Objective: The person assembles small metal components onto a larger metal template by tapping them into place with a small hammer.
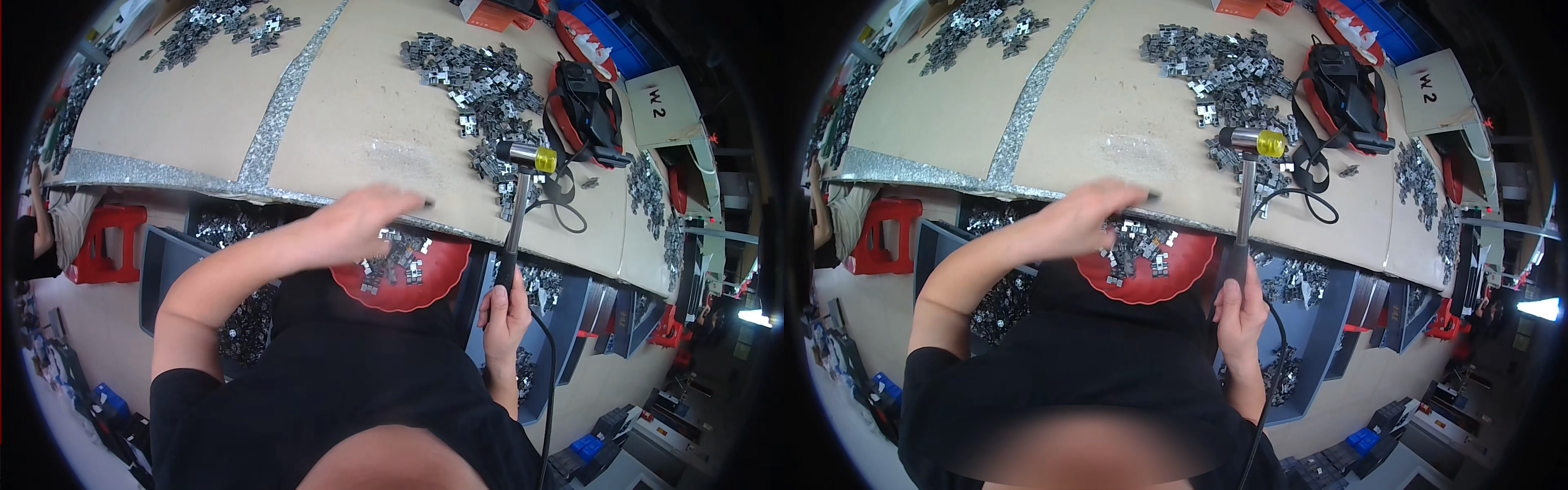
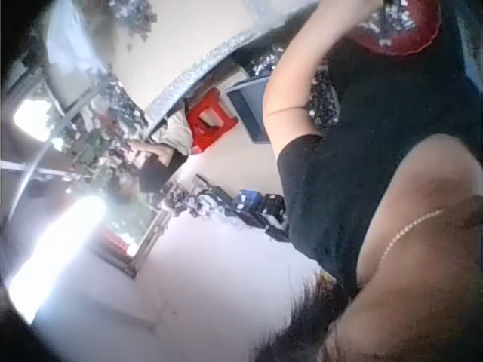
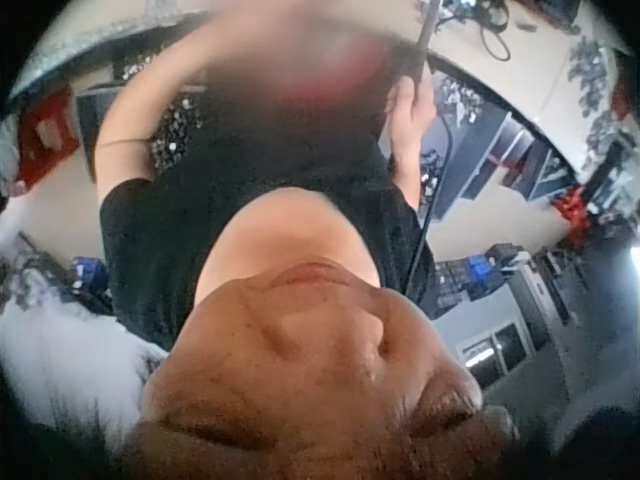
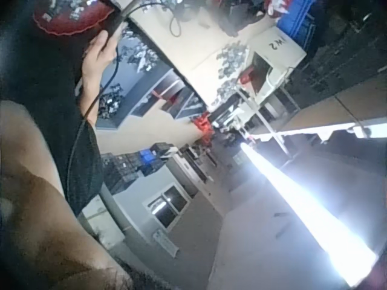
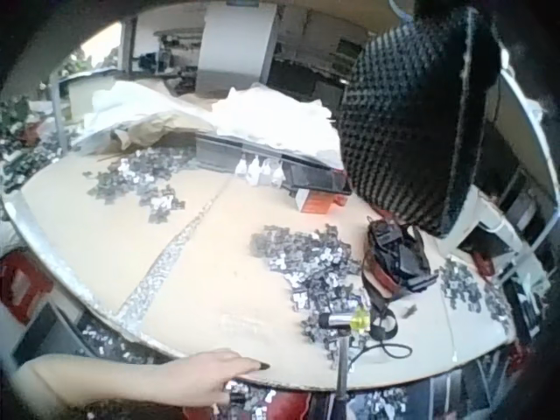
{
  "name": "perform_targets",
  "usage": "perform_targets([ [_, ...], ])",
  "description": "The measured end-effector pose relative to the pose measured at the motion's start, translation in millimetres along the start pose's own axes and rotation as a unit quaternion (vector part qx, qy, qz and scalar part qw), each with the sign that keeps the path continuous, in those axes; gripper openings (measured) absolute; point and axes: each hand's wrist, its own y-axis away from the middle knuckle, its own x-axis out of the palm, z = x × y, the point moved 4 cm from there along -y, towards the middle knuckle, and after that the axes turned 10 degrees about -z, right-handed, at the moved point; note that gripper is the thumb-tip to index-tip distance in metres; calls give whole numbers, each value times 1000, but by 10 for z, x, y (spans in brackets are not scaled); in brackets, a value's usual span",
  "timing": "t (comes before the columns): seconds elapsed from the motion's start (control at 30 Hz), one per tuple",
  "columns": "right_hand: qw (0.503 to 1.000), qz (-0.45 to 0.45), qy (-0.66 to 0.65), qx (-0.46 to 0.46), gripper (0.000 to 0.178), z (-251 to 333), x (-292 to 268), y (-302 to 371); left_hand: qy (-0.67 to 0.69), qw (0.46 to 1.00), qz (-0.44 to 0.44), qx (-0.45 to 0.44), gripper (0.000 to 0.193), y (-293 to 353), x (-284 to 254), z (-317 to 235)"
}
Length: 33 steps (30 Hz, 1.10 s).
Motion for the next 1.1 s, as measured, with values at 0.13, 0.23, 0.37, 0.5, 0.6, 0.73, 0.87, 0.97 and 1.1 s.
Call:
perform_targets([
  [0.13,1000,9,-5,-8,40,24,80,-22,-33,971,-229,-62,41,-697,18,407],
  [0.23,1000,9,-7,-5,39,14,64,-16,-81,957,-264,-91,42,-1090,173,520],
  [0.37,1000,0,-13,-2,40,29,35,-9,-119,953,-247,-131,43,-1225,226,603],
  [0.5,1000,4,7,-1,40,16,44,-38,-93,967,-206,-119,44,-1036,42,526],
  [0.6,997,42,66,11,38,83,115,-64,-107,977,-172,-69,38,-747,-141,427],
  [0.73,985,96,146,-10,39,71,265,-64,-120,977,-150,-88,47,-535,-210,437],
  [0.87,972,120,200,3,40,89,346,-43,-99,979,-159,-86,49,-476,-232,447],
  [0.97,966,122,226,-3,40,87,367,-35,-76,981,-162,-78,53,-400,-230,400],
  [1.1,963,129,238,1,40,118,369,-41,-75,978,-170,-97,63,-374,-173,421],
])
